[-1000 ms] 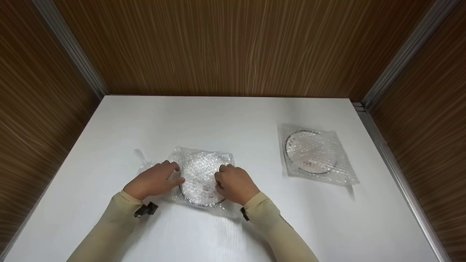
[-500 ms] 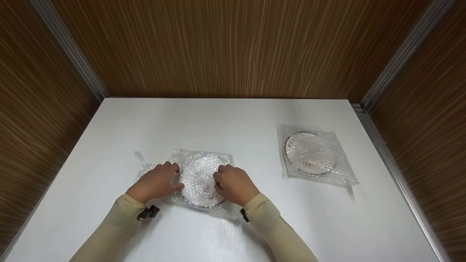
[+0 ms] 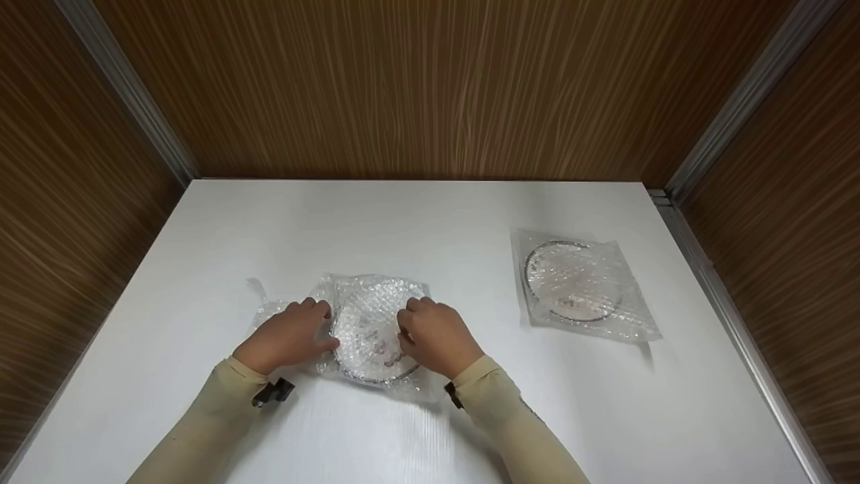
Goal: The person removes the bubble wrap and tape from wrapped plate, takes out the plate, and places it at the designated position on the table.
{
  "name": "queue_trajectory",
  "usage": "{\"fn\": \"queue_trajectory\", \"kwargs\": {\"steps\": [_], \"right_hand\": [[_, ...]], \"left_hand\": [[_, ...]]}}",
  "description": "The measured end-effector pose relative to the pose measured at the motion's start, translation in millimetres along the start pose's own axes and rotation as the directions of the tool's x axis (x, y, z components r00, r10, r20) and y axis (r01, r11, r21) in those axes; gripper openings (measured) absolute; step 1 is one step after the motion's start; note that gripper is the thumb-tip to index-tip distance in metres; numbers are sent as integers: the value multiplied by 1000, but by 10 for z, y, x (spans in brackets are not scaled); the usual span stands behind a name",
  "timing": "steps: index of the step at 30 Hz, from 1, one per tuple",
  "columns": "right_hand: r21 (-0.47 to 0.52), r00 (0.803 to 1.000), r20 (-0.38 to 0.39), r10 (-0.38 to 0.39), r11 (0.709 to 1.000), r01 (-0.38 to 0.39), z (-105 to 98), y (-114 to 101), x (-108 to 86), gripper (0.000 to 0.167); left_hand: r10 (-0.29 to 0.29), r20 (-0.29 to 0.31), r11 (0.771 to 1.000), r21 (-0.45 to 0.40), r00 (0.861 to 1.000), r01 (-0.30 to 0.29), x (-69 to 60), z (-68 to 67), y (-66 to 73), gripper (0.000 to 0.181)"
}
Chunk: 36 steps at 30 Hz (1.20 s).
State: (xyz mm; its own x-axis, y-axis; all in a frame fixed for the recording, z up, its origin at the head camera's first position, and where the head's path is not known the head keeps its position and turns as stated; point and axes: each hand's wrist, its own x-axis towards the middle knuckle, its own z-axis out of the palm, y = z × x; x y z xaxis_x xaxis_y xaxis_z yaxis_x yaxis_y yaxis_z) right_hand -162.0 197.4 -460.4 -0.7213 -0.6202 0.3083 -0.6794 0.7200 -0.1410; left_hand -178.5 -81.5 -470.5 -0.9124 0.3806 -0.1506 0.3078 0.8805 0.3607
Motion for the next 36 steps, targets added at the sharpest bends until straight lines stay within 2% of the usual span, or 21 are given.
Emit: {"fn": "queue_trajectory", "kwargs": {"steps": [16,29,31,33,36], "right_hand": [[0,993,-38,113,994,-113,-144,19,-36,14],[29,965,-54,257,966,-256,-249,38,-81,10],[43,964,-54,259,965,-257,-245,27,-82,10],[52,967,-61,246,969,-243,-238,6,-74,16],[64,977,-96,192,980,-187,-227,-41,-55,24]], "left_hand": [[13,-9,1000,-2,1000,-13,0,14,-16,42],[12,-8,1000,-4,1000,-12,10,26,-25,44],[12,-5,1000,-5,1000,-12,10,28,-24,42],[11,-3,1000,-6,1000,-11,9,27,-24,41],[12,-4,1000,-5,1000,-12,14,26,-23,42]]}}
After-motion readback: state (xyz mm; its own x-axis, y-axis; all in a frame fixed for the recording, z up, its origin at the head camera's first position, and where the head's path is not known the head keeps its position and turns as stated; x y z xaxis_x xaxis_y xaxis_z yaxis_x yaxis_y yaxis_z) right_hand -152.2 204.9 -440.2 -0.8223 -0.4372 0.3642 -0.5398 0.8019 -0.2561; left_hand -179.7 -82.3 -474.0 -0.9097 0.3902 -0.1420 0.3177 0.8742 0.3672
